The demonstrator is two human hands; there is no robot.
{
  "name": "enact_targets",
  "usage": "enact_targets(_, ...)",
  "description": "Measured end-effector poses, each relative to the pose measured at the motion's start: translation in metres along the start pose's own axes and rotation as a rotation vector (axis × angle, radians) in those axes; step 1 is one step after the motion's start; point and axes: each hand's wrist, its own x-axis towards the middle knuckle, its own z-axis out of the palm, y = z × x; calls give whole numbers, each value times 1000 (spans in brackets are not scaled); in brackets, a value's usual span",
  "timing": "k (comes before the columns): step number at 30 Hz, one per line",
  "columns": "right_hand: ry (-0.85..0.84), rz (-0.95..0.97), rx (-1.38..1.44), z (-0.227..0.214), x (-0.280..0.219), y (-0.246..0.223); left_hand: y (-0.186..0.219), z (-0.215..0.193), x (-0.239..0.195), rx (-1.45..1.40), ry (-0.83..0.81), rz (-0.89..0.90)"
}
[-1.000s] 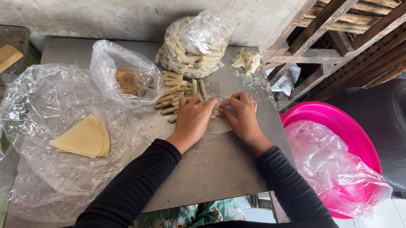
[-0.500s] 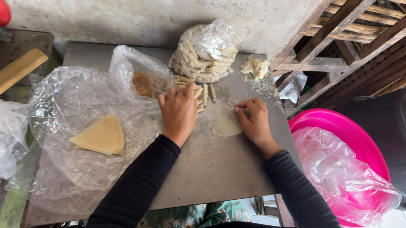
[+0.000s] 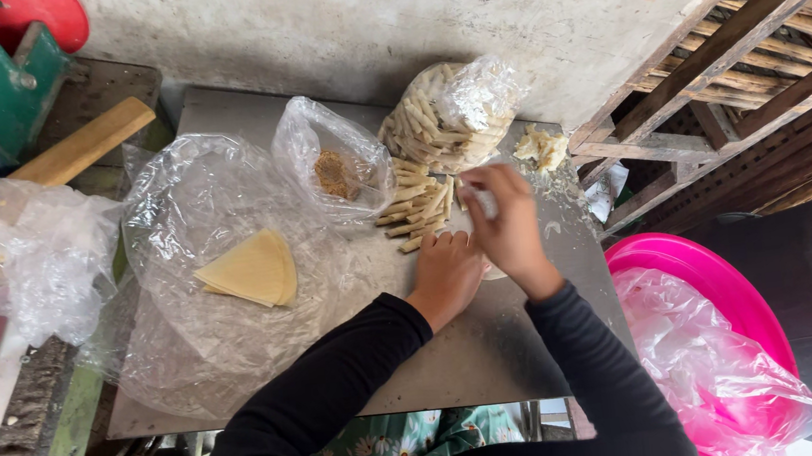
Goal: The person wraps portions of a brown filling into thin pastry sheets by hand, folding them into small rolls and triangular shapes on a metal surface.
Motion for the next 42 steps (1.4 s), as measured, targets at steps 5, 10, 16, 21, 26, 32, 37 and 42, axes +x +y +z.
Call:
enact_targets(5,-246,-195,-158,62,45,-31,-8,27,-1,-30,-79,-158)
enact_targets(10,-448,-103,-395,96,55,-32,-13,32,-4,-482,145,-209)
enact_targets(16,-301,-198,-371,105,47,-20,-10,23,0,-435,105,-197)
enact_targets(21,-232,-339,-458,107,42,-18,-8,14,-2,-353,11,-246)
enact_targets(26,-338,-207,-422,113,44,-20,-7,11,-1,-509,88,-282)
enact_targets(32,-413,153,-40,111,51,-15,-12,25,-2,-164,58,-197)
enact_targets(37,-390,223,119,109,55,-4,-17,35,0,-61,97,-175)
enact_targets(42,-455,403,354,101,55,6,-16,28,-1,13,-147,-153)
